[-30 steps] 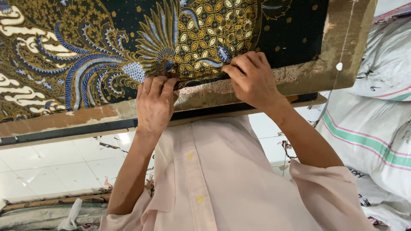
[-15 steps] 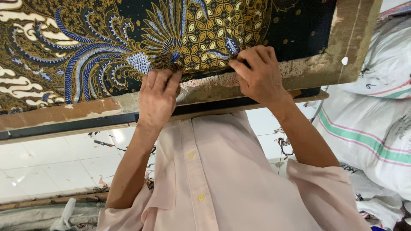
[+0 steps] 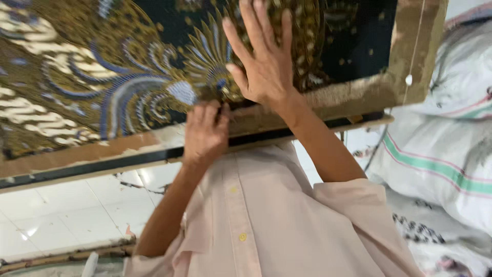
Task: The person repeatedly folds a large piece of patterned fabric on a wooden table. They align edges, smooth the surface, and fold the fabric in half multiple times, handling it by hand without tools.
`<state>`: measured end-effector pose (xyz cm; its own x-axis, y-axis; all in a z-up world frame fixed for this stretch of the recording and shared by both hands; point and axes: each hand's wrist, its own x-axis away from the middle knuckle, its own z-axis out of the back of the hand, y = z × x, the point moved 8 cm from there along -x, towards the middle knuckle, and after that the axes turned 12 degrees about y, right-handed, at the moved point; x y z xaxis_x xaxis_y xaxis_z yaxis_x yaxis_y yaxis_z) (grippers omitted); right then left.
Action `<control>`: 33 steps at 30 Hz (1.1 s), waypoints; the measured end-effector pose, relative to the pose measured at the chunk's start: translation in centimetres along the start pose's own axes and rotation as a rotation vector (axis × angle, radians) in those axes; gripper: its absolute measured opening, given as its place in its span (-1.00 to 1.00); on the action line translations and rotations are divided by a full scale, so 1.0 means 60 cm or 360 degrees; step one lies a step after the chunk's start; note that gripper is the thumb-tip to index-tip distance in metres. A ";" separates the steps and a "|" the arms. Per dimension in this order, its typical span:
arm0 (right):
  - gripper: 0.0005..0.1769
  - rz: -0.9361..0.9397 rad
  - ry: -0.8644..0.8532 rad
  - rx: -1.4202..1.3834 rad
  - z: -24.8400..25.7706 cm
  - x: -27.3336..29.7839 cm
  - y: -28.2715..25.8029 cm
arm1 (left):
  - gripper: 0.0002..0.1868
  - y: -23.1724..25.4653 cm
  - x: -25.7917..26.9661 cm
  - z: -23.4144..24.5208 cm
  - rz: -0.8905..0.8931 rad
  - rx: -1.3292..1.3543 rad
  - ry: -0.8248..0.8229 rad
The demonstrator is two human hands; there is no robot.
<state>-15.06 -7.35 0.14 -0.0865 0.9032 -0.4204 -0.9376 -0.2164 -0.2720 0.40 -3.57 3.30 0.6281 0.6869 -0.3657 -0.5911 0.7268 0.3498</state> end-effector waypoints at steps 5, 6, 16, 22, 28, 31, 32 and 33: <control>-0.33 -0.0088 -0.0050 -0.0021 -0.008 -0.044 -0.010 | -0.67 -0.040 -0.082 0.095 0.0094 0.0248 0.0093; -0.37 -0.0102 -0.0019 -0.0018 -0.007 -0.049 -0.006 | -0.68 -0.077 -0.096 0.113 0.0094 0.0248 0.0144; -0.90 -0.0206 0.0561 -0.0179 -0.029 -0.393 0.343 | -0.17 -0.429 -0.214 -0.006 0.0421 -0.0509 -0.0026; -0.97 -0.0297 0.0680 0.0028 -0.089 -0.544 0.597 | -0.18 -0.447 -0.212 -0.025 0.0469 -0.0651 -0.0122; -0.83 -0.0216 0.0385 0.0156 -0.142 -0.565 0.689 | -0.37 -0.474 -0.290 0.025 0.0450 -0.0349 0.0349; -0.82 0.0016 0.0387 0.0246 -0.126 -0.583 0.687 | -0.52 -0.508 -0.395 0.023 0.0357 -0.0170 0.0521; -0.86 0.0092 0.0515 0.0268 -0.108 -0.598 0.679 | -0.51 -0.517 -0.439 0.010 0.0312 -0.0251 0.0496; -0.89 0.0167 0.0643 0.0290 -0.089 -0.614 0.667 | -0.50 -0.521 -0.482 -0.007 0.0267 -0.0331 0.0471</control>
<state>-47.59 -51.24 0.13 -0.0801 0.6551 -0.7513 -0.9779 -0.1977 -0.0682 0.48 -46.17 2.59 0.3593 0.7454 -0.5615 -0.7821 0.5688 0.2546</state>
